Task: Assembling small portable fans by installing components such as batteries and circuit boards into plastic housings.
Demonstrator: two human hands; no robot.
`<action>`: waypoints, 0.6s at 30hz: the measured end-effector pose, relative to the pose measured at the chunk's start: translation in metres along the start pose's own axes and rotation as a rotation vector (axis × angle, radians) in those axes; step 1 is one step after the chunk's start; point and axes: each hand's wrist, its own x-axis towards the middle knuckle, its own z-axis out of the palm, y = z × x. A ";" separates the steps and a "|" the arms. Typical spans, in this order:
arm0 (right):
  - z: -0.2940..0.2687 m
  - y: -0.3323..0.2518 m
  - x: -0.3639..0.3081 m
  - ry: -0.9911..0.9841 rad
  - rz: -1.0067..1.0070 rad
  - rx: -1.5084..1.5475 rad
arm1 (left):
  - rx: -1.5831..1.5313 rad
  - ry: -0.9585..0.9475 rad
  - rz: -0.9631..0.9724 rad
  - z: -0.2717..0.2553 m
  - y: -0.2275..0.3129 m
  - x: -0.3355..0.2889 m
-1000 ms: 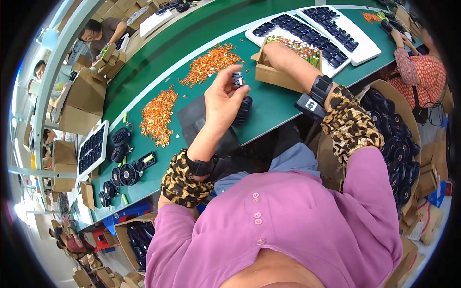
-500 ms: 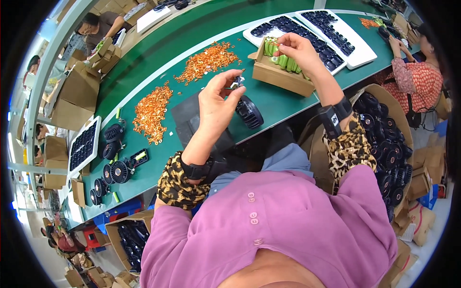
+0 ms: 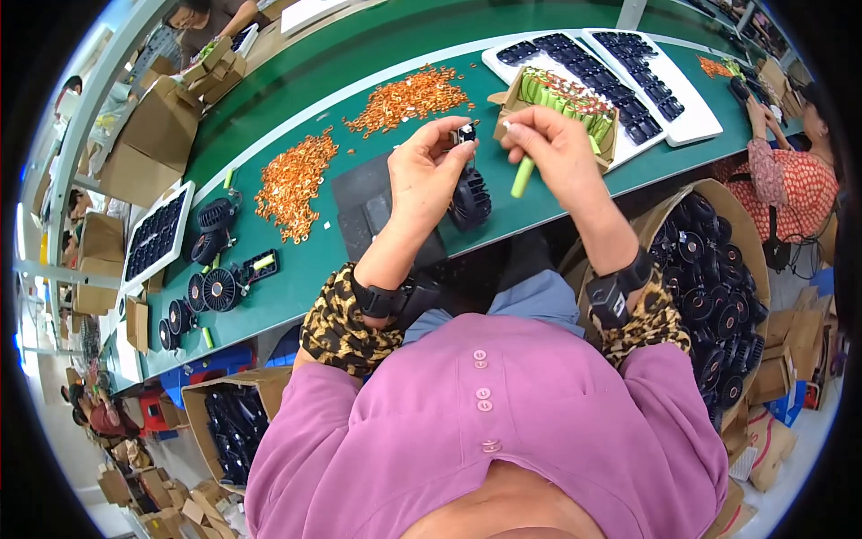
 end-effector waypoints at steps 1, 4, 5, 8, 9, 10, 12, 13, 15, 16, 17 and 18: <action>0.008 0.002 -0.005 0.013 0.051 0.008 | 0.037 -0.029 -0.026 -0.001 -0.001 0.000; 0.023 0.005 -0.009 -0.052 0.095 0.075 | 0.061 0.011 0.022 -0.006 -0.008 -0.003; 0.027 0.006 -0.009 -0.080 0.127 0.125 | 0.075 0.040 0.043 -0.007 -0.009 -0.003; 0.035 0.005 -0.011 -0.120 0.187 0.243 | 0.117 0.034 0.061 -0.010 -0.010 -0.005; 0.036 0.003 -0.011 -0.145 0.225 0.243 | 0.116 0.037 0.064 -0.010 -0.009 -0.007; 0.037 0.005 -0.010 -0.147 0.243 0.265 | 0.126 0.033 0.065 -0.010 -0.008 -0.008; 0.038 0.007 -0.011 -0.146 0.248 0.278 | 0.135 0.032 0.069 -0.010 -0.008 -0.008; 0.038 0.007 -0.011 -0.142 0.256 0.293 | 0.147 0.027 0.074 -0.010 -0.008 -0.007; 0.040 0.007 -0.011 -0.144 0.252 0.298 | 0.174 0.022 0.077 -0.011 -0.007 -0.009; 0.041 0.007 -0.012 -0.139 0.255 0.334 | 0.175 0.025 0.076 -0.010 -0.006 -0.010; 0.042 0.007 -0.012 -0.135 0.256 0.369 | 0.160 0.030 0.091 -0.010 -0.005 -0.011; 0.042 0.006 -0.013 -0.138 0.257 0.368 | 0.145 0.034 0.107 -0.009 -0.003 -0.012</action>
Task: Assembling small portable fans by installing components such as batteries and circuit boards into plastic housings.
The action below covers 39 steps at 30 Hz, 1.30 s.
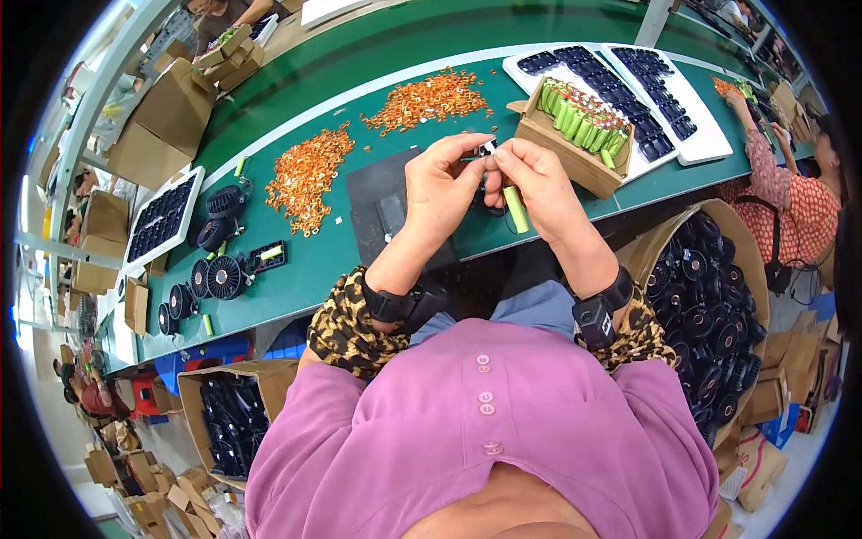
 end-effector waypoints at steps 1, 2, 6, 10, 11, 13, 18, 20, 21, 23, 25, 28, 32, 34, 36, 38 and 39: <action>0.000 -0.001 -0.001 -0.002 0.009 0.013 | 0.001 0.003 -0.001 0.001 0.002 -0.002; 0.000 -0.001 -0.002 -0.005 0.018 0.025 | 0.049 0.015 0.033 0.001 0.003 -0.003; -0.002 0.003 -0.003 -0.008 0.037 0.066 | 0.288 0.057 0.303 0.000 0.007 -0.002; -0.006 0.004 -0.002 -0.061 0.100 0.242 | 0.335 0.057 0.368 -0.001 0.005 0.001; -0.006 0.005 -0.002 -0.074 0.117 0.280 | 0.349 0.036 0.385 -0.002 0.004 0.001; -0.006 0.004 0.000 -0.094 0.129 0.301 | 0.367 0.018 0.403 -0.005 0.002 0.003; 0.005 0.007 0.006 -0.067 0.088 0.294 | 0.390 0.060 0.483 -0.011 0.004 0.006; 0.004 0.015 0.002 -0.019 -0.005 0.176 | 0.402 0.063 0.517 -0.008 0.004 0.002; 0.009 0.014 0.000 0.031 -0.036 0.131 | 0.380 0.056 0.541 -0.008 0.001 0.001; 0.008 0.016 -0.003 0.112 -0.037 0.010 | 0.385 0.050 0.487 -0.003 0.003 -0.005; 0.001 0.020 -0.006 0.114 -0.047 -0.014 | 0.355 0.044 0.478 0.001 -0.001 -0.011; -0.001 0.017 -0.007 0.070 -0.068 -0.040 | 0.424 0.031 0.526 0.000 0.004 -0.016; -0.009 0.009 -0.008 0.037 -0.082 -0.077 | 0.463 -0.031 0.623 -0.004 0.011 -0.015; -0.002 0.000 -0.001 -0.007 -0.125 -0.022 | 0.534 0.072 0.545 -0.020 0.015 -0.011; 0.021 -0.017 0.001 -0.094 -0.181 0.016 | 0.534 0.232 0.177 -0.031 0.007 -0.021; 0.050 -0.027 -0.004 -0.176 -0.174 -0.046 | 0.010 -0.112 -0.574 -0.055 0.005 -0.032; 0.065 -0.027 -0.006 -0.247 -0.202 -0.085 | -0.429 -0.236 -0.868 -0.062 0.006 -0.037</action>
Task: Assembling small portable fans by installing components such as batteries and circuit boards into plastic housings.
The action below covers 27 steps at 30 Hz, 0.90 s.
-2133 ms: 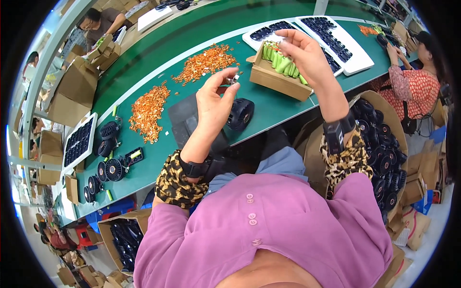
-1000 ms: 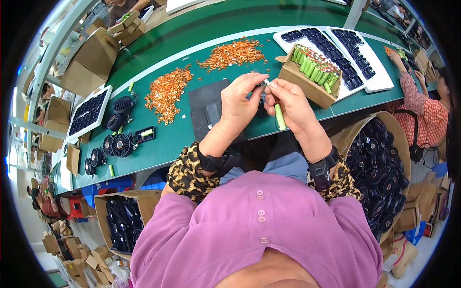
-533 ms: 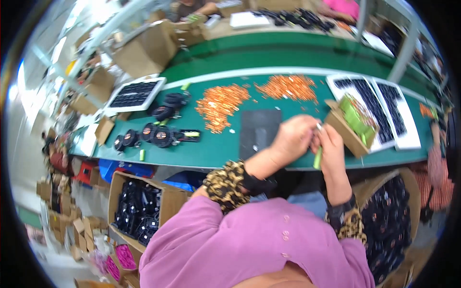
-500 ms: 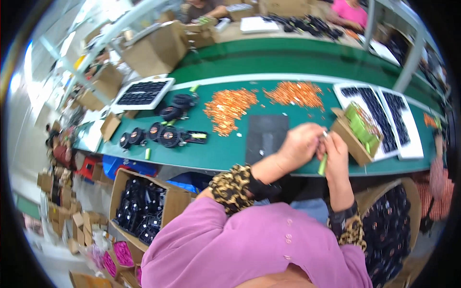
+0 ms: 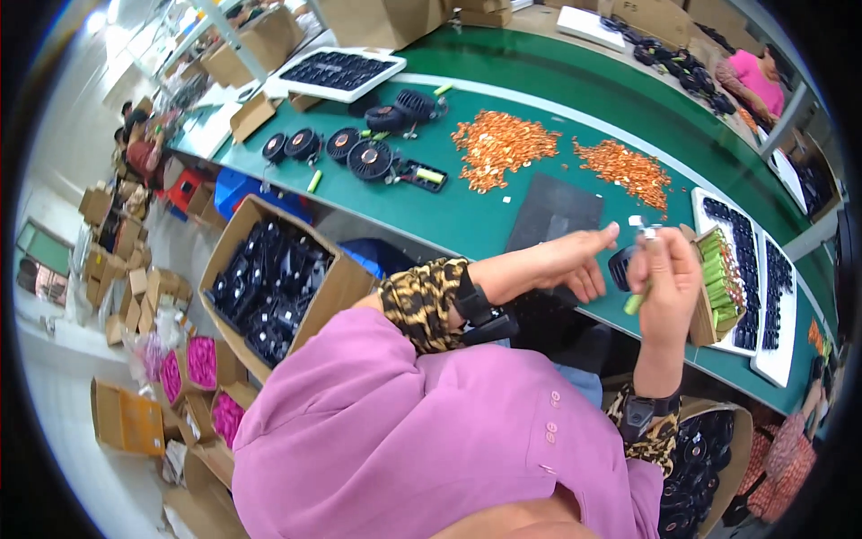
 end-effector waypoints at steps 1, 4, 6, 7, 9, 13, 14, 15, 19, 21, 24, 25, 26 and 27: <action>0.013 0.003 -0.002 -0.102 0.000 -0.065 | -0.158 -0.202 0.044 -0.007 -0.022 0.006; 0.050 0.010 -0.011 -0.414 0.183 -0.136 | -0.399 -0.092 0.063 -0.006 0.002 -0.046; 0.064 0.025 -0.013 -0.630 0.241 -0.145 | -0.599 -0.349 0.236 -0.020 0.004 -0.056; 0.069 0.031 -0.014 -0.706 0.261 -0.150 | -0.720 -0.427 0.201 -0.037 0.000 -0.061; 0.069 0.053 -0.009 -0.875 0.385 -0.202 | -0.462 -0.144 0.452 -0.057 0.009 -0.085; 0.061 0.102 -0.012 -0.731 0.456 0.120 | -0.349 0.180 0.480 -0.112 0.011 -0.125; 0.055 0.109 -0.013 -0.711 0.420 0.080 | -0.277 0.291 0.492 -0.119 0.009 -0.132; 0.052 0.108 -0.012 -0.690 0.437 0.054 | -0.341 0.291 0.454 -0.134 0.007 -0.136; 0.047 0.118 -0.004 -0.652 0.411 -0.059 | -0.439 0.411 0.355 -0.160 0.001 -0.133; 0.054 0.124 0.010 -0.617 0.205 -0.225 | -0.415 0.419 0.349 -0.155 0.002 -0.137; 0.087 0.117 0.046 -0.685 -0.021 -0.553 | -0.353 0.440 0.373 -0.151 0.000 -0.156; 0.099 0.123 0.055 -0.684 -0.019 -0.552 | -0.337 0.474 0.393 -0.151 0.000 -0.162; 0.111 0.135 0.064 -0.673 -0.050 -0.581 | -0.322 0.516 0.418 -0.154 -0.002 -0.169; 0.121 0.145 0.072 -0.655 -0.082 -0.611 | -0.311 0.559 0.429 -0.158 -0.004 -0.174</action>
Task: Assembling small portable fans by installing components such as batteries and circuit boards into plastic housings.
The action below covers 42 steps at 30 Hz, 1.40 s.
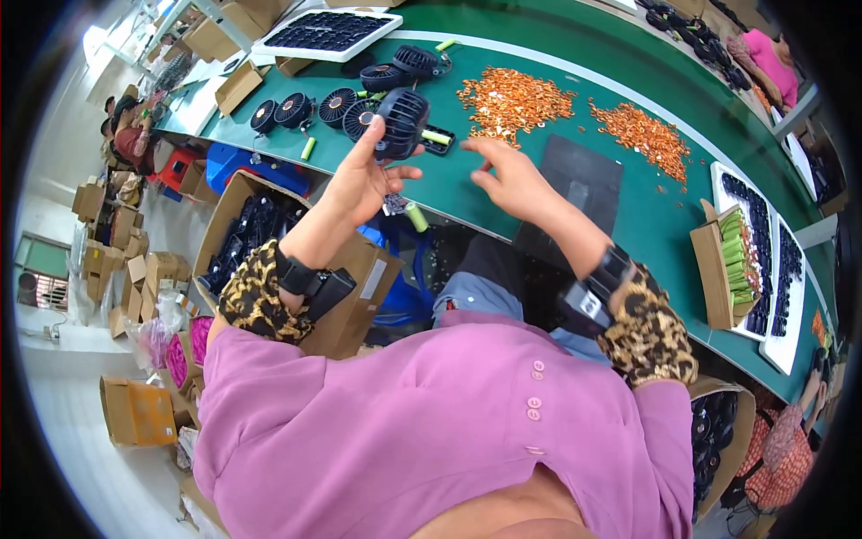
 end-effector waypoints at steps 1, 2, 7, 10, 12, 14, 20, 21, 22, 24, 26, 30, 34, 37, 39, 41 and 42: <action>0.009 0.009 0.012 0.002 -0.003 0.001 | 0.003 0.000 0.002 -0.008 0.002 -0.001; 0.021 0.022 0.023 0.052 -0.015 -0.067 | 0.005 0.046 0.017 -0.016 0.004 -0.001; 0.053 0.050 0.056 0.067 0.015 -0.142 | -0.072 0.131 -0.018 -0.055 0.009 0.013; 0.068 0.050 0.061 0.013 0.153 -0.136 | -0.061 0.180 0.009 -0.081 0.009 0.025; 0.073 0.035 0.056 -0.008 0.181 -0.105 | -0.044 0.279 0.023 -0.087 0.011 0.031; 0.077 0.015 0.053 -0.098 0.214 -0.044 | -0.032 0.233 0.040 -0.092 0.019 0.028; 0.089 0.010 0.052 -0.210 -0.036 -0.020 | 0.074 0.097 -0.132 -0.050 0.045 -0.007; 0.084 0.011 0.050 -0.192 -0.015 -0.022 | 0.080 0.075 -0.148 -0.035 0.041 -0.008; 0.078 0.012 0.049 -0.209 -0.015 -0.001 | 0.050 0.013 -0.138 -0.021 0.035 -0.008; 0.059 0.019 0.041 -0.153 -0.072 -0.043 | 0.013 -0.063 -0.132 0.017 0.022 -0.003; 0.029 0.019 0.023 -0.149 0.053 -0.130 | 0.050 -0.068 -0.145 0.028 0.001 0.014; -0.038 0.010 -0.068 0.190 0.009 -0.175 | 0.181 0.066 -0.042 0.004 -0.038 0.067; -0.104 -0.010 -0.193 0.569 0.126 -0.203 | 0.443 0.208 0.057 -0.048 -0.036 0.116; -0.149 -0.024 -0.282 0.919 0.386 -0.297 | 0.712 0.379 0.133 -0.044 -0.047 0.154; -0.176 -0.034 -0.345 1.178 0.524 -0.561 | 1.189 0.244 0.451 -0.090 -0.055 0.189; -0.193 -0.044 -0.417 1.399 0.651 -0.558 | 1.262 0.165 0.458 -0.077 -0.048 0.186; -0.196 -0.042 -0.459 1.421 0.778 -0.612 | 1.465 0.266 0.456 -0.085 -0.039 0.187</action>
